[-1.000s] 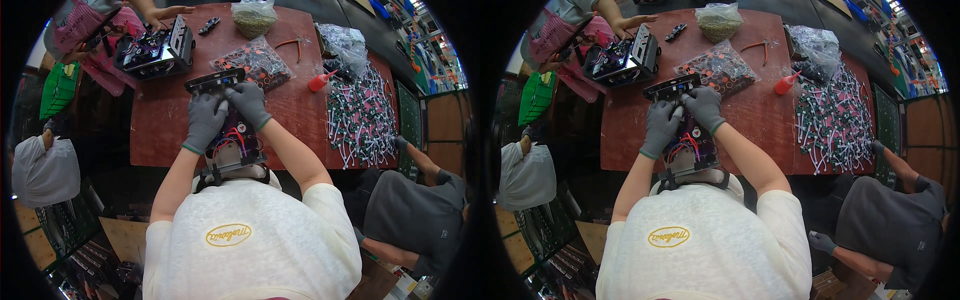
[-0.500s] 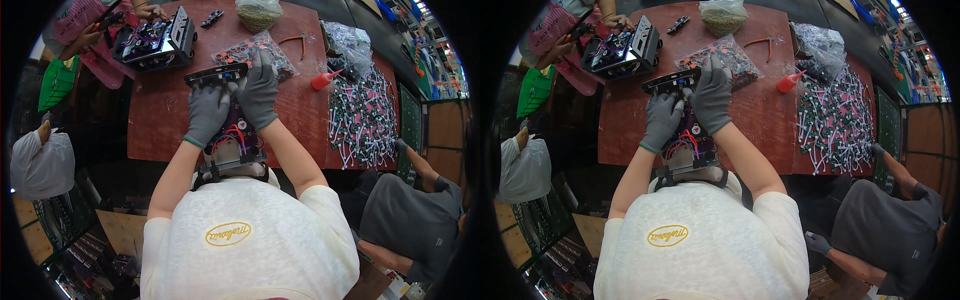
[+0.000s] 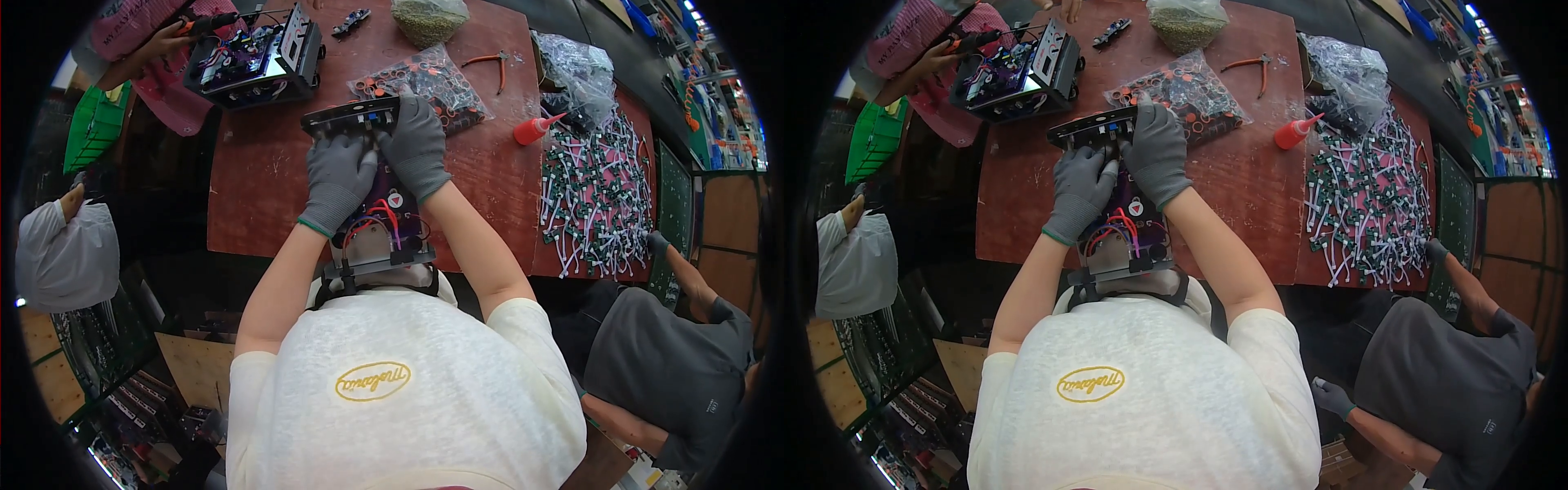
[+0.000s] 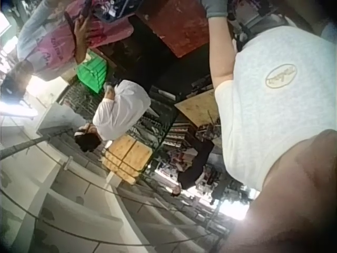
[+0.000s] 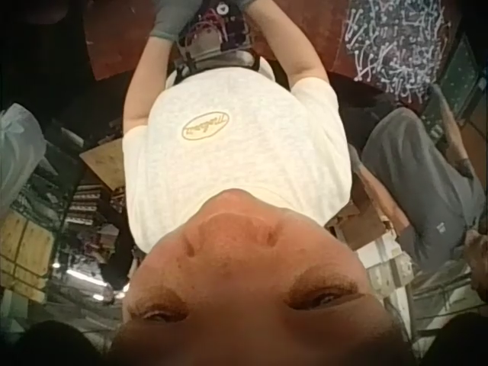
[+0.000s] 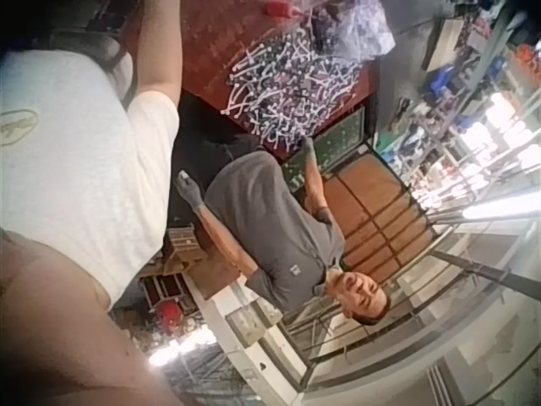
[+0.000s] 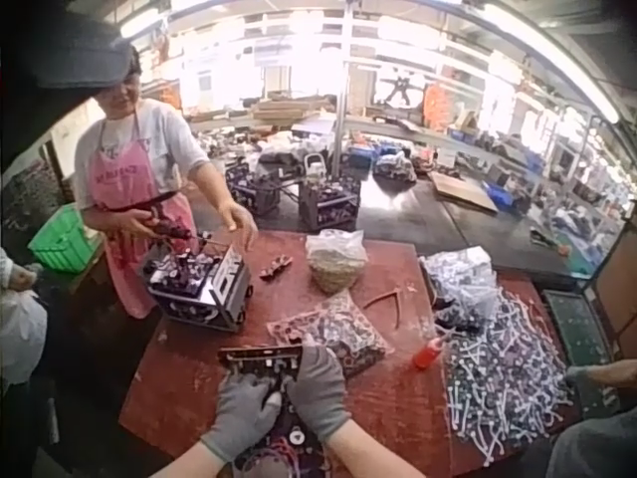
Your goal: The person is assembling an electronic unit, connecting wires and applying adhesive sealant from a bottle.
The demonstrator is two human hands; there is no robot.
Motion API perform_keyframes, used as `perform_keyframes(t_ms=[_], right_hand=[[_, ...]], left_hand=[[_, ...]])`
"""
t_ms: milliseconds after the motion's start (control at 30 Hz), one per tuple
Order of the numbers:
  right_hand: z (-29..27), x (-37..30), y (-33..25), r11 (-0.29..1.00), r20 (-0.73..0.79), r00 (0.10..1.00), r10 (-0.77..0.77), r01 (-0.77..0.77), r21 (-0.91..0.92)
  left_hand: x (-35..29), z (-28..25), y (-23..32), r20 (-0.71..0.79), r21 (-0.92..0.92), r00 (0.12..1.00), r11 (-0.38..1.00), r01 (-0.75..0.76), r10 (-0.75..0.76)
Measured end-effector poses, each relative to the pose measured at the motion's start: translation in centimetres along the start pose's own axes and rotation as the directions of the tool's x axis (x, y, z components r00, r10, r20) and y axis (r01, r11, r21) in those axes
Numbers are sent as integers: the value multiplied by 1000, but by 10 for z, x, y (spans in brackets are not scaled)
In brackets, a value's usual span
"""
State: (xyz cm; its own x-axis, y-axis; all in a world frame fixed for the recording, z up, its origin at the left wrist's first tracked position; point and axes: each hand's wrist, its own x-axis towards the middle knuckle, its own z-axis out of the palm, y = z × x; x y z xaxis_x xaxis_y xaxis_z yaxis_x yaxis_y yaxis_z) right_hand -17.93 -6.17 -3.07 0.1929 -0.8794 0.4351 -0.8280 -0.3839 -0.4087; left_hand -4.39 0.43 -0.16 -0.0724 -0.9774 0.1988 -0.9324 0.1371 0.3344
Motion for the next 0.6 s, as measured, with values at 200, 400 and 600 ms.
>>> perform_keyframes(t_ms=[200,400,600], right_hand=[[-6,2,0,999,55,998,0,-3,50],[-12,0,1,997,76,997,16,-23,79],[-47,-4,52,950,-49,999,-15,29,311]], left_hand=[[-1,3,-3,-31,5,999,1000,-14,14],[0,4,-1,-42,-4,999,1000,-13,13],[-3,11,-10,-127,-90,992,996,-2,-9]])
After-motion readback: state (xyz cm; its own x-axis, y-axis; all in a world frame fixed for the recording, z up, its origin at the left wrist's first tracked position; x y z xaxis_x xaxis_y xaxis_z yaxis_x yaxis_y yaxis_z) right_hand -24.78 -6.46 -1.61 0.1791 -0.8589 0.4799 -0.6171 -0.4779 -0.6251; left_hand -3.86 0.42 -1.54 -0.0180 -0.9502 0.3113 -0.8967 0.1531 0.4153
